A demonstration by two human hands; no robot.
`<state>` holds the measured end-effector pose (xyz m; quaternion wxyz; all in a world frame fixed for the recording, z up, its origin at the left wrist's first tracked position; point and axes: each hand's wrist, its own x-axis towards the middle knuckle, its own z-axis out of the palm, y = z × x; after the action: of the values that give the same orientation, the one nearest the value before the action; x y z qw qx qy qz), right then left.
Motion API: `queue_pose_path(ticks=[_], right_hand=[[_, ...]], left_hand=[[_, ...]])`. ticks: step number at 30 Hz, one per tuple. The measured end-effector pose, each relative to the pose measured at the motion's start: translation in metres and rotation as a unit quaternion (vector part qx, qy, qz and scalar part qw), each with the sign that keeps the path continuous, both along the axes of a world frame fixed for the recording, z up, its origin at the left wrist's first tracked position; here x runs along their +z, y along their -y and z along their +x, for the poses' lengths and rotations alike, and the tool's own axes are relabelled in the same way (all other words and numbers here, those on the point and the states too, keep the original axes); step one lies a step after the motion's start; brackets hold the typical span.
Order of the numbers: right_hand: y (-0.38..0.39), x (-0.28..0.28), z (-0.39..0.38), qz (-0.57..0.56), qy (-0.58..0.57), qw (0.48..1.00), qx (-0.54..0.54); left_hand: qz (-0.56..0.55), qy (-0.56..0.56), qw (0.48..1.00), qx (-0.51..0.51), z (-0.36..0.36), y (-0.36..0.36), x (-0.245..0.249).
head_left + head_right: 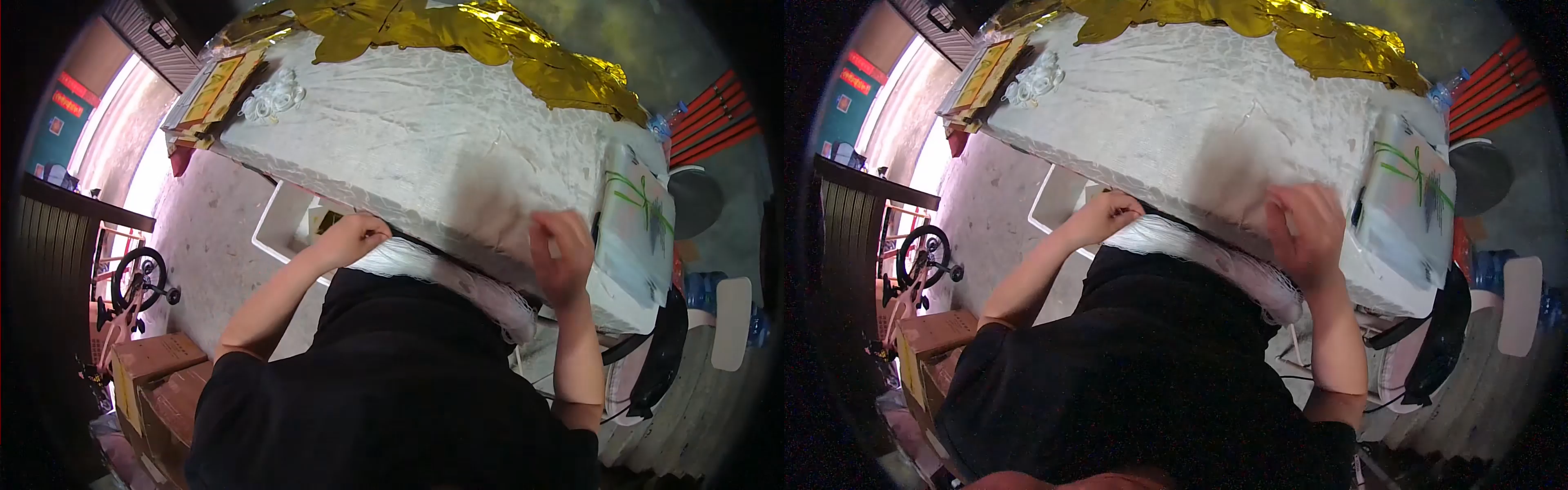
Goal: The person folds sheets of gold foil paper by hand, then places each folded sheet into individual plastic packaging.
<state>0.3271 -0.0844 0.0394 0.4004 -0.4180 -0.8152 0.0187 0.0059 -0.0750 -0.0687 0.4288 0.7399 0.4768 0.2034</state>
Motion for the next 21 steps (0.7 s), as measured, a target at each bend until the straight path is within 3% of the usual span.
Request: queue_pose_path(ticks=[1, 4, 6, 7, 9, 13, 15, 21], right_hand=[[0.01, -0.004, 0.0, -0.001, 0.002, 1.0, -0.002], [0.03, -0.017, -0.001, -0.1, 0.01, 0.994, 0.036], [0.037, -0.03, -0.009, -0.224, 0.001, 0.969, 0.104], [0.038, -0.038, -0.014, -0.225, 0.003, 0.969, 0.1], [0.039, -0.058, -0.023, -0.336, 0.049, 0.937, 0.081], [0.018, -0.126, -0.033, -0.201, 0.058, 0.975, 0.069], [-0.001, -0.14, -0.04, -0.446, 0.09, 0.89, 0.036], [0.001, -0.124, -0.064, -0.584, -0.089, 0.804, 0.071]], left_hand=[[0.054, -0.033, 0.998, -0.032, 0.007, -0.001, 0.001], [0.049, -0.019, 0.997, -0.057, 0.03, -0.01, -0.009], [0.036, -0.045, 0.995, -0.079, 0.044, -0.017, -0.017], [0.036, -0.042, 0.995, -0.083, 0.049, -0.02, -0.021], [0.057, -0.203, 0.972, -0.104, 0.057, -0.024, -0.034], [-0.003, -0.194, 0.971, -0.139, 0.056, -0.036, -0.055], [-0.029, -0.061, 0.993, -0.101, 0.052, -0.034, -0.048], [-0.076, 0.076, 0.994, -0.036, 0.035, -0.005, 0.01]])
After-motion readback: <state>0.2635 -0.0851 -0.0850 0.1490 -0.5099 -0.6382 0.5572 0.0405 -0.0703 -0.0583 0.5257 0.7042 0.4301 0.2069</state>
